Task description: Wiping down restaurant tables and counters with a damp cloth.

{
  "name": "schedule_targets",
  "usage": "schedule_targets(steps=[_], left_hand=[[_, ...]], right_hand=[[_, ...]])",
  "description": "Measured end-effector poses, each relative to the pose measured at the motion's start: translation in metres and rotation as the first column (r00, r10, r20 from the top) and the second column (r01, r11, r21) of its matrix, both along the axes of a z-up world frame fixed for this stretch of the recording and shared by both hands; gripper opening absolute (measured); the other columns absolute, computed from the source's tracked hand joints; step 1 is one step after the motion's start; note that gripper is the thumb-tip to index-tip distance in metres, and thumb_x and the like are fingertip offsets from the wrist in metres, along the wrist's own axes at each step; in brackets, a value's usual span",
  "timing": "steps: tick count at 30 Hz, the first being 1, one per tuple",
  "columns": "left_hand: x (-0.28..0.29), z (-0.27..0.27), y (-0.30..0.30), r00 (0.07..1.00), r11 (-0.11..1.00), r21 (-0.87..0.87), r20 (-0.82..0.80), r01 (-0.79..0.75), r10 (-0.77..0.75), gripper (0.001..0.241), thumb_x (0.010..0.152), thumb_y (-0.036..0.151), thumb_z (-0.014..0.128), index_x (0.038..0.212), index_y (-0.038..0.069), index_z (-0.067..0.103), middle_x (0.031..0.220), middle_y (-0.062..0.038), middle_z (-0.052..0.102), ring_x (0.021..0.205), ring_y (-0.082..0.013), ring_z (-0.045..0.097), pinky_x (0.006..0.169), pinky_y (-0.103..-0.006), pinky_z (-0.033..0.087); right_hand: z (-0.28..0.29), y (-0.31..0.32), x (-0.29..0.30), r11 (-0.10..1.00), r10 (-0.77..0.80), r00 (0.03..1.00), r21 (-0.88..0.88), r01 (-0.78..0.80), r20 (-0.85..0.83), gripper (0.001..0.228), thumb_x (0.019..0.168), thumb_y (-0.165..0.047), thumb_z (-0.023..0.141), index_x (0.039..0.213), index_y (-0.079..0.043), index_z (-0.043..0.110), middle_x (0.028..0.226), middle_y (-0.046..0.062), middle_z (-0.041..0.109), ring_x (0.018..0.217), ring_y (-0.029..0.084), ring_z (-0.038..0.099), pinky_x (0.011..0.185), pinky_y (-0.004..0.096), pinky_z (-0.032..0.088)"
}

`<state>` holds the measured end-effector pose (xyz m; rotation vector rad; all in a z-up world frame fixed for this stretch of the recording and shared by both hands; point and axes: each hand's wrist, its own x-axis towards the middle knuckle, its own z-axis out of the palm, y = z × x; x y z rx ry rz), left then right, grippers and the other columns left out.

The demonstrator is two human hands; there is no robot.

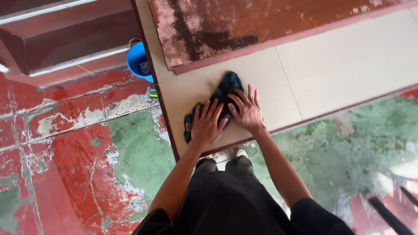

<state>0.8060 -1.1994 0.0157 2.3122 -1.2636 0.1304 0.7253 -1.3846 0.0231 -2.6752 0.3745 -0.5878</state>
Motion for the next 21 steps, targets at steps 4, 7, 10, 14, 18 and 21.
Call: schedule_targets(steps=[4,7,10,14,18,21], left_hand=[[0.053,-0.016,-0.064,0.998,0.998,-0.003,0.021,-0.059,0.059,0.057,0.103,0.049,0.052,0.149,0.017,0.054,0.159,-0.008,0.048,0.15,-0.032,0.039,0.123,-0.0598,0.023],[0.057,-0.028,-0.112,0.99,0.993,0.007,0.066,-0.122,0.121,0.059,0.104,0.051,0.048,0.152,0.017,0.052,0.159,-0.009,0.047,0.15,-0.0325,0.036,0.122,-0.0607,0.019],[0.032,-0.028,-0.158,0.976,0.981,0.057,0.123,-0.188,0.18,0.063,0.104,0.053,0.044,0.153,0.015,0.051,0.159,-0.01,0.045,0.15,-0.0338,0.033,0.122,-0.0622,0.017],[-0.031,-0.024,-0.21,0.981,0.988,0.049,0.132,-0.15,0.142,0.062,0.103,0.053,0.047,0.152,0.015,0.051,0.159,-0.011,0.044,0.15,-0.0354,0.034,0.124,-0.0624,0.017],[-0.09,-0.01,-0.218,0.995,0.999,-0.039,0.1,-0.016,0.02,0.057,0.103,0.049,0.051,0.15,0.017,0.052,0.159,-0.011,0.045,0.15,-0.036,0.037,0.125,-0.0613,0.02],[-0.107,-0.004,-0.182,0.995,0.999,-0.033,0.092,0.033,-0.03,0.054,0.104,0.045,0.052,0.151,0.019,0.053,0.16,-0.01,0.046,0.15,-0.0338,0.038,0.124,-0.0585,0.022]], right_hand=[[-0.013,-0.074,0.042,0.994,0.096,0.994,-0.052,-0.093,0.054,0.045,0.104,-0.04,0.06,0.141,-0.014,0.065,0.148,0.012,0.059,0.148,0.05,0.034,0.122,0.065,0.02],[-0.021,-0.125,0.053,0.981,0.167,0.986,-0.109,-0.164,0.017,0.046,0.108,-0.04,0.059,0.145,-0.011,0.061,0.15,0.012,0.058,0.152,0.044,0.036,0.127,0.061,0.021],[-0.025,-0.165,0.038,0.981,0.161,0.987,-0.111,-0.161,-0.009,0.044,0.105,-0.033,0.058,0.143,-0.011,0.064,0.149,0.01,0.06,0.149,0.04,0.038,0.127,0.059,0.02],[-0.024,-0.21,-0.028,0.997,0.065,0.998,-0.047,-0.065,-0.006,0.047,0.102,-0.024,0.054,0.146,-0.01,0.061,0.154,0.01,0.056,0.15,0.045,0.036,0.127,0.061,0.018],[-0.03,-0.222,-0.113,0.997,0.013,0.999,-0.073,-0.015,-0.029,0.058,0.096,-0.023,0.054,0.152,-0.006,0.053,0.161,0.018,0.047,0.15,0.054,0.03,0.126,0.062,0.017],[-0.003,-0.18,-0.131,0.992,0.044,0.997,-0.112,-0.051,-0.066,0.071,0.081,-0.02,0.055,0.151,-0.01,0.054,0.164,0.025,0.039,0.149,0.056,0.026,0.124,0.059,0.018]])
